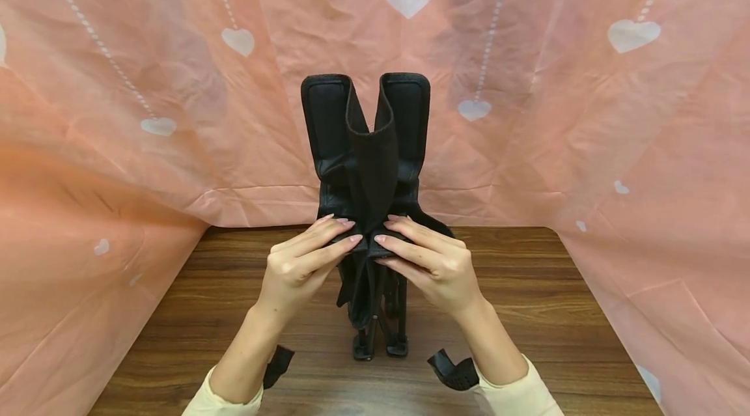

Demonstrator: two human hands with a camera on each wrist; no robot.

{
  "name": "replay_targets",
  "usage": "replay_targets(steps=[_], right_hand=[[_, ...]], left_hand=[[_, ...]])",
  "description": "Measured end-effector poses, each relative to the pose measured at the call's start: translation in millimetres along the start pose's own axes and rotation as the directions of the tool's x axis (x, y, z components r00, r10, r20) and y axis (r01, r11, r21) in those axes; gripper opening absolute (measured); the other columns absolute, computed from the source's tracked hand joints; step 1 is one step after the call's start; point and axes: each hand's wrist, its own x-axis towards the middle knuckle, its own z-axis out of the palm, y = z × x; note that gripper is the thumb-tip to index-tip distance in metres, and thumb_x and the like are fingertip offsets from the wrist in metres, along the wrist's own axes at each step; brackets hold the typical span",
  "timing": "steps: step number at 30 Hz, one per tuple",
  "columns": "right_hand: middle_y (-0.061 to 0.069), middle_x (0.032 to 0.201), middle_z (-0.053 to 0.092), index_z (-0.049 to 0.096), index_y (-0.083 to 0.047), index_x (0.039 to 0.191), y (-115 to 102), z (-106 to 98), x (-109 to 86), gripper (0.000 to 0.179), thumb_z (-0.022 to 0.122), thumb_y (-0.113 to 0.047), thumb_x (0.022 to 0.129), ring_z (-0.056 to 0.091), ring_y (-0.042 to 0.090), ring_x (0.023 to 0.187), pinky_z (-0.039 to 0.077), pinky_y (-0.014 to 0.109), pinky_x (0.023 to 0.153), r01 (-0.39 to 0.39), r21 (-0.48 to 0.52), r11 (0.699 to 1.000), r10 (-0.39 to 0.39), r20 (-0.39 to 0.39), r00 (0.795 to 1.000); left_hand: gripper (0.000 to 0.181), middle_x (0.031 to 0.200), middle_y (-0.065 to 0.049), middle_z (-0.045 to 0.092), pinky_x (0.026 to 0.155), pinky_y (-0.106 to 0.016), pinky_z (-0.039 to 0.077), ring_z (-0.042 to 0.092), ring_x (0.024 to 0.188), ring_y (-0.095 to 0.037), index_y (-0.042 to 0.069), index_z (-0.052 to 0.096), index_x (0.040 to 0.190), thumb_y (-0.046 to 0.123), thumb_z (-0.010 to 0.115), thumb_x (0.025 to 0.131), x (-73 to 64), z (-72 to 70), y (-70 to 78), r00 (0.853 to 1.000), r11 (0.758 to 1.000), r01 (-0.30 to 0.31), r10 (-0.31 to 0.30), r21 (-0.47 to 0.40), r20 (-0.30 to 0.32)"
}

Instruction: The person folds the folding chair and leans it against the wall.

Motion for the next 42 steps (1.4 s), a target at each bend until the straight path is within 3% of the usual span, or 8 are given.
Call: replay_targets(steps=[12,22,28,31,35,42], right_hand=[[0.015,0.102,0.074,0.077,0.004,0.086,-0.3,3.2,-2.7,0.023,0.075,-0.019,0.083,0.067,0.015,0.111,0.053,0.020,0.096,-0.019,-0.015,1.000,0.019,-0.014,1.000],[0.017,0.104,0.074,0.077,0.002,0.091,-7.0,0.0,-7.4,0.023,0.075,-0.019,0.083,0.067,0.017,0.113,0.052,0.021,0.098,-0.140,0.024,0.990,0.140,0.024,0.990],[0.017,0.103,0.074,0.079,-0.006,0.096,-15.5,-7.9,0.1,0.024,0.075,-0.026,0.082,0.066,0.012,0.113,0.051,0.017,0.096,-0.298,-0.043,0.953,0.302,0.123,0.946],[0.016,0.102,0.074,0.079,-0.010,0.096,-19.6,-10.9,5.3,0.023,0.081,-0.016,0.074,0.066,0.009,0.113,0.050,0.015,0.096,-0.361,-0.078,0.929,0.369,0.150,0.917],[0.015,0.101,0.075,0.080,-0.011,0.095,-22.2,-12.2,9.1,0.035,0.085,0.001,0.063,0.066,0.009,0.112,0.050,0.016,0.097,-0.420,-0.077,0.904,0.427,0.171,0.888],[0.015,0.099,0.075,0.080,-0.012,0.093,-22.8,-12.4,7.2,0.035,0.084,0.004,0.062,0.066,0.008,0.112,0.050,0.018,0.099,-0.457,-0.040,0.889,0.457,0.175,0.872]], left_hand=[[0.019,0.101,-0.010,0.075,0.100,-0.035,0.053,0.070,0.100,-0.025,0.005,0.076,0.102,0.001,0.072,0.084,-1.4,0.7,-0.8,1.000,0.999,0.019,-0.019,-0.030,-0.002],[0.016,0.104,-0.013,0.072,0.101,-0.038,0.052,0.067,0.104,-0.028,0.003,0.075,0.103,0.003,0.067,0.089,-5.3,1.4,-2.2,1.000,0.995,0.023,-0.025,-0.094,-0.018],[0.016,0.103,-0.012,0.072,0.101,-0.037,0.052,0.068,0.103,-0.027,0.003,0.075,0.102,0.004,0.068,0.088,-4.2,-1.9,-5.0,0.999,0.990,0.038,-0.039,-0.138,-0.002],[0.017,0.102,-0.012,0.072,0.101,-0.038,0.053,0.068,0.103,-0.026,0.004,0.076,0.102,0.003,0.070,0.086,-3.2,-2.2,-5.5,0.999,0.990,0.037,-0.037,-0.139,0.001],[0.017,0.101,-0.012,0.072,0.100,-0.038,0.053,0.068,0.102,-0.026,0.004,0.076,0.101,0.002,0.072,0.084,-3.2,-2.2,-6.0,0.999,0.991,0.034,-0.035,-0.128,-0.003],[0.015,0.101,-0.011,0.073,0.099,-0.038,0.053,0.069,0.101,-0.026,0.005,0.077,0.100,0.007,0.069,0.088,-3.3,-3.7,-5.7,1.000,0.994,0.016,-0.016,-0.107,-0.004]])
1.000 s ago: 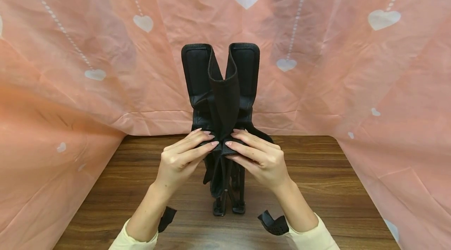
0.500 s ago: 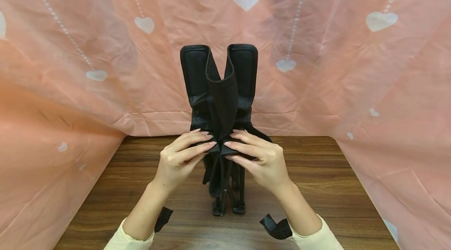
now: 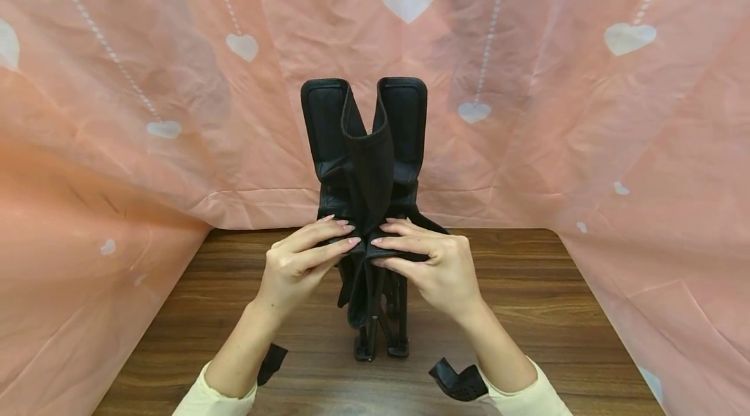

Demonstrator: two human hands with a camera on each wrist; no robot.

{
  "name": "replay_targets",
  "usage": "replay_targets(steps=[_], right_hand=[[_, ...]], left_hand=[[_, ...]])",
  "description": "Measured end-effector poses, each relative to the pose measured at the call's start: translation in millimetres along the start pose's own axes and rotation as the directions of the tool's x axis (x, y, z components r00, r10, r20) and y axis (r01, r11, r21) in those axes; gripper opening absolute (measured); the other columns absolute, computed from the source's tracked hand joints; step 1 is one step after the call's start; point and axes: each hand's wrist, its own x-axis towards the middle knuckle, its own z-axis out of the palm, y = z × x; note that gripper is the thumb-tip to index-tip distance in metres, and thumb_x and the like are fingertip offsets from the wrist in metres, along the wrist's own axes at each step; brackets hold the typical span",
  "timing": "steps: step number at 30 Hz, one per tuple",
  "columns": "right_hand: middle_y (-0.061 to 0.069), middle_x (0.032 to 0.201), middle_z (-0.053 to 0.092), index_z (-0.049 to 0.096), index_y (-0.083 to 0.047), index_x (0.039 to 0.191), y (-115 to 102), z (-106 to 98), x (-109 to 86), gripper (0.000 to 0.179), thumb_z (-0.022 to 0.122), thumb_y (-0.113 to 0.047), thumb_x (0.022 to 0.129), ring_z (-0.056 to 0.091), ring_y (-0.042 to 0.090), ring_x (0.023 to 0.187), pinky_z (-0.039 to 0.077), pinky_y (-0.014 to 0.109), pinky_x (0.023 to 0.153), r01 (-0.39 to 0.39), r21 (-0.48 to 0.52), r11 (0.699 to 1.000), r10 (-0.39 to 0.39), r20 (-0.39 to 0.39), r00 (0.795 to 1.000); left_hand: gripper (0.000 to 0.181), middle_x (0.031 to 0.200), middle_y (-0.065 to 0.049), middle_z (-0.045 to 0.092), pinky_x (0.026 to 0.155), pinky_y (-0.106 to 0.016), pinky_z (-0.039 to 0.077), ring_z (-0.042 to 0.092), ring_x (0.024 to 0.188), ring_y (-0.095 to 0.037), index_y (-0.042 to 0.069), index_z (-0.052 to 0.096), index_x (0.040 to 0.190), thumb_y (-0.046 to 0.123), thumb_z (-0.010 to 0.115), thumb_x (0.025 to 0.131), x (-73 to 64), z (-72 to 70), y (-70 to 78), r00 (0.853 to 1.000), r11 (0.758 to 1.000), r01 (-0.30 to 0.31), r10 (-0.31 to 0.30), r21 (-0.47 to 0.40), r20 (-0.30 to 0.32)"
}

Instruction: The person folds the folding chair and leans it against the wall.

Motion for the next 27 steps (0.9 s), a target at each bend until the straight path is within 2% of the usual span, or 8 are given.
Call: replay_targets(steps=[8,18,27], right_hand=[[0.013,0.100,0.075,0.080,-0.011,0.091,-1.3,0.7,0.0,0.034,0.084,0.006,0.062,0.066,0.008,0.112,0.050,0.021,0.101,-0.022,0.034,0.999,0.022,-0.001,1.000],[0.011,0.100,0.076,0.080,-0.010,0.090,-2.5,2.3,-0.3,0.032,0.083,0.006,0.063,0.065,0.007,0.112,0.050,0.020,0.101,-0.028,0.037,0.999,0.029,-0.020,0.999],[0.009,0.100,0.076,0.080,-0.009,0.089,-3.0,4.9,-0.5,0.034,0.084,0.009,0.060,0.066,0.006,0.111,0.051,0.019,0.097,-0.037,0.052,0.998,0.039,-0.043,0.998]], left_hand=[[0.015,0.101,-0.011,0.075,0.098,-0.035,0.054,0.071,0.099,-0.025,0.006,0.077,0.099,0.010,0.067,0.090,2.2,-1.7,0.5,1.000,0.999,-0.024,0.024,0.031,0.003],[0.014,0.099,-0.011,0.075,0.097,-0.035,0.055,0.072,0.096,-0.023,0.007,0.077,0.098,0.012,0.066,0.090,4.0,-4.3,-2.3,0.999,0.999,-0.050,0.050,0.015,0.022],[0.015,0.098,-0.011,0.076,0.097,-0.036,0.055,0.072,0.095,-0.022,0.007,0.078,0.098,0.014,0.066,0.091,4.9,-4.5,-3.5,0.998,0.999,-0.050,0.049,0.002,0.027]])
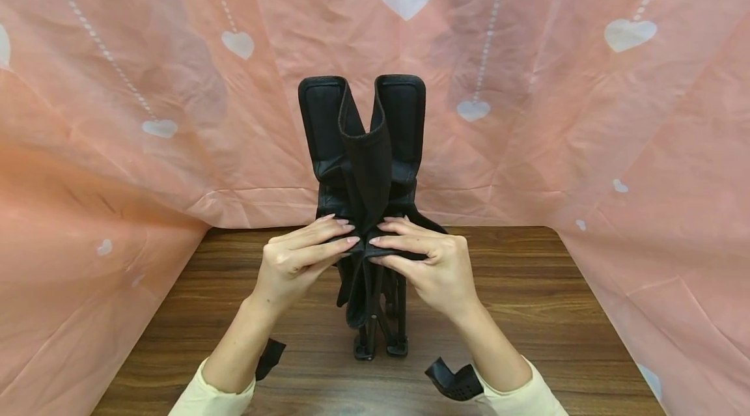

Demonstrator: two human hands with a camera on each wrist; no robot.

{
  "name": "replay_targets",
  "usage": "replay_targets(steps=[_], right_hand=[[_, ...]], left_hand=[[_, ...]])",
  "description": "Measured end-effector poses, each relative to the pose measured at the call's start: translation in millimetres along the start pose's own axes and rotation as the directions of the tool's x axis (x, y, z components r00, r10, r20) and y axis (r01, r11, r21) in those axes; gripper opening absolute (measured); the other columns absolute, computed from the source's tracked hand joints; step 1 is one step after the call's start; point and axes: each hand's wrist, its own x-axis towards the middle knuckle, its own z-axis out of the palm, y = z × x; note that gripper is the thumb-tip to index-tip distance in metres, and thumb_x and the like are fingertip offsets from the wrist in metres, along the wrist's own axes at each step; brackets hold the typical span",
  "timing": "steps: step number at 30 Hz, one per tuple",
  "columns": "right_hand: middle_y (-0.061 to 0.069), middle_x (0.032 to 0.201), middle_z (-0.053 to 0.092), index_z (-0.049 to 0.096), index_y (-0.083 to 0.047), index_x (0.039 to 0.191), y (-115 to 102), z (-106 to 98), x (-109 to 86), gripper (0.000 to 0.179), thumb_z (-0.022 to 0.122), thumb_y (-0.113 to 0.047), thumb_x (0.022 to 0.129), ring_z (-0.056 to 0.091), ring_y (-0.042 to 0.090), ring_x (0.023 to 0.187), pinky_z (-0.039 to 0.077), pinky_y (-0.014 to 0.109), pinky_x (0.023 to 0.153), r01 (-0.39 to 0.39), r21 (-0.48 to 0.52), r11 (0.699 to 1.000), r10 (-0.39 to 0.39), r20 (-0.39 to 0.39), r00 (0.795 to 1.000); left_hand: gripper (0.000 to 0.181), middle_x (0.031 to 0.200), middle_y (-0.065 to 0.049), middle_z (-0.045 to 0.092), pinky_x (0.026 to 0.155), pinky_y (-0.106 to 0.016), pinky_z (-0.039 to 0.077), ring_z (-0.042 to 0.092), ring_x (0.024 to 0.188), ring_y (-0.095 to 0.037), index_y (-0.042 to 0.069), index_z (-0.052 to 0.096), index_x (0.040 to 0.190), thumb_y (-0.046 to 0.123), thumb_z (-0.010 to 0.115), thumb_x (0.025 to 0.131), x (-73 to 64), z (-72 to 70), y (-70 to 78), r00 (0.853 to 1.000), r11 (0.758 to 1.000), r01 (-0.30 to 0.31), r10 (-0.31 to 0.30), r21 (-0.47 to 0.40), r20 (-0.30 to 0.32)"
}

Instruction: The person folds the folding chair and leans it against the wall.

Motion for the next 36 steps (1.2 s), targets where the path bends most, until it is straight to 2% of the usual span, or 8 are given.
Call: replay_targets(steps=[14,20,25,28,32,34,36], right_hand=[[0.010,0.098,0.076,0.080,-0.008,0.089,-4.0,2.4,1.1,0.034,0.084,0.009,0.060,0.067,0.007,0.109,0.052,0.017,0.096,-0.032,0.001,0.999,0.032,-0.016,0.999],[0.012,0.099,0.076,0.080,-0.009,0.090,-2.9,2.5,-0.9,0.034,0.084,0.008,0.061,0.067,0.007,0.110,0.051,0.017,0.096,-0.036,-0.029,0.999,0.035,-0.020,0.999],[0.012,0.104,0.074,0.079,-0.009,0.095,-0.7,3.6,-4.9,0.037,0.085,0.005,0.062,0.066,0.012,0.112,0.050,0.018,0.099,0.014,-0.061,0.998,-0.016,-0.030,0.999],[0.012,0.108,0.073,0.077,-0.009,0.099,-0.2,3.4,-7.2,0.037,0.085,0.000,0.064,0.065,0.014,0.114,0.049,0.020,0.102,0.042,-0.068,0.997,-0.043,-0.023,0.999],[0.014,0.115,0.071,0.075,-0.004,0.104,3.2,-0.7,-8.2,0.037,0.086,-0.014,0.070,0.063,0.018,0.120,0.046,0.027,0.108,0.097,-0.007,0.995,-0.097,-0.008,0.995],[0.016,0.117,0.070,0.074,0.002,0.104,3.7,-3.3,-6.9,0.038,0.084,-0.018,0.073,0.063,0.020,0.120,0.045,0.031,0.109,0.147,0.064,0.987,-0.144,-0.049,0.988],[0.017,0.113,0.071,0.073,0.010,0.098,3.0,-5.6,-4.8,0.035,0.081,-0.017,0.077,0.065,0.022,0.115,0.046,0.034,0.108,0.205,0.153,0.967,-0.180,-0.161,0.970]], left_hand=[[0.014,0.097,-0.010,0.076,0.097,-0.036,0.055,0.072,0.095,-0.022,0.006,0.078,0.096,0.013,0.068,0.089,-0.1,1.5,0.6,1.000,1.000,0.010,-0.010,0.000,-0.014],[0.014,0.098,-0.011,0.075,0.098,-0.035,0.054,0.072,0.096,-0.024,0.005,0.077,0.097,0.012,0.067,0.090,-3.1,5.1,0.6,0.999,1.000,0.005,-0.006,-0.005,-0.048],[0.016,0.103,-0.014,0.072,0.102,-0.039,0.052,0.068,0.102,-0.027,0.000,0.074,0.101,0.008,0.069,0.089,-9.5,10.0,0.8,0.998,1.000,-0.026,0.026,-0.001,-0.062],[0.018,0.108,-0.014,0.070,0.104,-0.042,0.050,0.066,0.107,-0.028,0.001,0.072,0.106,0.008,0.069,0.089,-13.7,11.0,1.6,0.999,1.000,-0.018,0.018,0.015,-0.048],[0.025,0.116,-0.015,0.067,0.105,-0.047,0.049,0.062,0.113,-0.029,0.006,0.070,0.113,0.012,0.071,0.088,-17.8,8.7,1.8,1.000,0.999,0.000,0.001,0.055,-0.019],[0.032,0.123,-0.016,0.064,0.106,-0.048,0.047,0.060,0.117,-0.031,0.007,0.069,0.117,0.015,0.074,0.086,-20.1,7.0,1.5,1.000,0.997,0.006,-0.005,0.071,-0.013],[0.040,0.131,-0.017,0.058,0.109,-0.048,0.044,0.054,0.123,-0.034,0.007,0.065,0.123,0.020,0.073,0.087,-23.7,5.3,0.6,1.000,0.998,0.024,-0.023,0.065,-0.017]])
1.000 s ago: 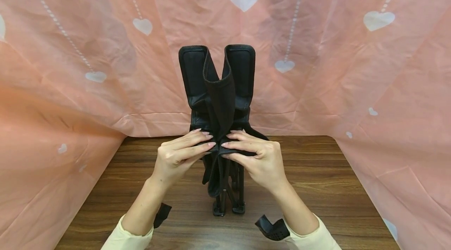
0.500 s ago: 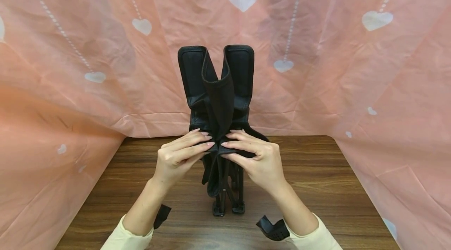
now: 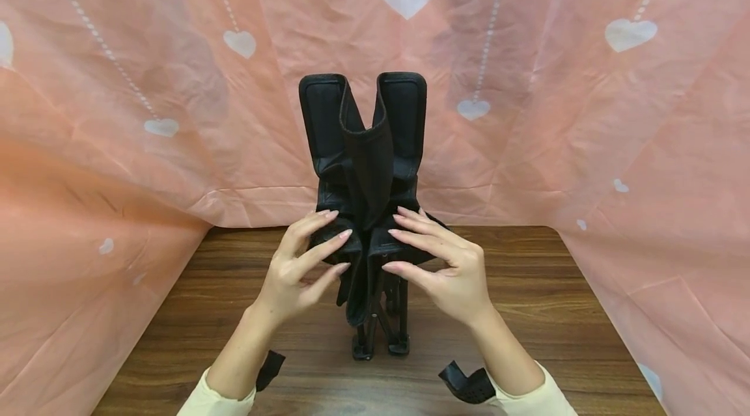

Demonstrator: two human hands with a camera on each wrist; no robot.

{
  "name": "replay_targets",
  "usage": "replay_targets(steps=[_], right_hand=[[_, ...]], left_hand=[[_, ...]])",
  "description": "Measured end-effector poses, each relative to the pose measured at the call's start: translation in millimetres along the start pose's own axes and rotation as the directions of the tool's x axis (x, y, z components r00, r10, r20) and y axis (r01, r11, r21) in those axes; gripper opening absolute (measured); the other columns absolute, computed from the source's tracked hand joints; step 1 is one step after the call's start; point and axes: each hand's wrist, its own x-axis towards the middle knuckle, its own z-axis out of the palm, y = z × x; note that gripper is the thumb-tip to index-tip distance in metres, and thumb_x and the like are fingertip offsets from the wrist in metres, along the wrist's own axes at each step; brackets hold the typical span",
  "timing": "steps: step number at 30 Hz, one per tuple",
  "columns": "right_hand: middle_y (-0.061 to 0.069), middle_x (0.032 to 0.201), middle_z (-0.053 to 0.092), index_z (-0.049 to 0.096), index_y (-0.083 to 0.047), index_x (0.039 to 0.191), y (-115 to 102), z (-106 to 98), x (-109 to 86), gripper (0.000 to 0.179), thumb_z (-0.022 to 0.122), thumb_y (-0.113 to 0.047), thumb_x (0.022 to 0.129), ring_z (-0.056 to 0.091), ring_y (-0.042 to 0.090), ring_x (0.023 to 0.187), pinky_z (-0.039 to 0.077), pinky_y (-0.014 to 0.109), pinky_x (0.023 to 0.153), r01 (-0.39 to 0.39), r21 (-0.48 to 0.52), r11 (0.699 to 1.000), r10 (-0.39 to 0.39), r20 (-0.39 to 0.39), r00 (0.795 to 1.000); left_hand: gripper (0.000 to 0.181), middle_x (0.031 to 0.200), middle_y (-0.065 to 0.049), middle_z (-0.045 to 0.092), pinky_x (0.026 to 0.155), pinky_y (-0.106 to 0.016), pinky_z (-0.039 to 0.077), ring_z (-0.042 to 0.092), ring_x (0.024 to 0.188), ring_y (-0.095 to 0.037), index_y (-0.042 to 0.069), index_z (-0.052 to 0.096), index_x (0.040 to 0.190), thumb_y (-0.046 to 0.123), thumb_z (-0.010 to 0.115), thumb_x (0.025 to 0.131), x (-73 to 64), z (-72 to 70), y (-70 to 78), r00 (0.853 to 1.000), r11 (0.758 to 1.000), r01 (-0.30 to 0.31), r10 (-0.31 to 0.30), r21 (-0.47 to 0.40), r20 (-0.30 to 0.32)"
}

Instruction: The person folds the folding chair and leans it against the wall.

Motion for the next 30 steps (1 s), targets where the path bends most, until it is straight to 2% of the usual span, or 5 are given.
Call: replay_targets(steps=[8,11,19,23,30], right_hand=[[0.006,0.098,0.074,0.070,0.015,0.097,14.5,-28.5,-9.5,0.052,0.075,-0.035,0.084,0.066,0.016,0.098,0.049,0.020,0.091,-0.114,0.012,0.993,0.106,-0.479,0.871],[-0.003,0.114,0.065,0.063,0.004,0.122,34.7,-46.0,-32.8,0.071,0.057,-0.058,0.088,0.055,0.010,0.106,0.039,0.017,0.088,-0.296,-0.102,0.950,0.228,-0.423,0.877],[0.011,0.134,0.041,0.034,0.004,0.144,71.7,-57.1,-110.1,0.062,0.025,-0.044,0.105,0.035,0.007,0.120,0.032,0.011,0.091,-0.589,-0.245,0.770,0.600,-0.036,0.799],[0.031,0.139,0.038,0.032,0.006,0.144,81.0,-43.4,-144.4,0.059,0.043,-0.036,0.104,0.037,0.032,0.129,0.042,0.039,0.104,-0.618,-0.352,0.703,0.697,0.171,0.696],[0.032,0.148,0.034,0.029,-0.001,0.150,86.9,-8.5,-186.6,0.075,0.067,-0.028,0.091,0.030,0.054,0.135,0.034,0.072,0.101,-0.709,-0.477,0.518,0.855,0.274,0.441]], left_hand=[[0.077,0.152,-0.022,0.032,0.119,-0.043,0.029,0.030,0.142,-0.035,-0.002,0.036,0.146,0.047,0.062,0.092,-31.3,-17.2,-15.6,0.954,0.952,0.294,-0.298,-0.087,-0.033],[0.095,0.156,-0.017,0.026,0.116,-0.053,0.028,0.026,0.143,-0.033,0.004,0.026,0.152,0.059,0.064,0.085,-51.3,-26.8,-25.5,0.866,0.864,0.498,-0.500,-0.077,-0.013],[0.122,0.161,-0.010,0.015,0.108,-0.072,0.026,0.017,0.147,-0.037,0.037,0.004,0.155,0.038,0.088,0.066,-112.2,-19.1,-34.1,0.500,0.504,0.864,-0.851,-0.015,0.160],[0.124,0.162,-0.012,0.014,0.109,-0.071,0.028,0.018,0.146,-0.043,0.038,0.002,0.155,0.042,0.088,0.066,-136.1,-2.7,-27.8,0.432,0.451,0.892,-0.856,0.001,0.283],[0.122,0.160,-0.021,0.016,0.110,-0.068,0.030,0.024,0.143,-0.048,0.028,0.002,0.157,0.047,0.085,0.069,-167.4,31.8,-10.5,0.381,0.432,0.902,-0.780,-0.012,0.496]])
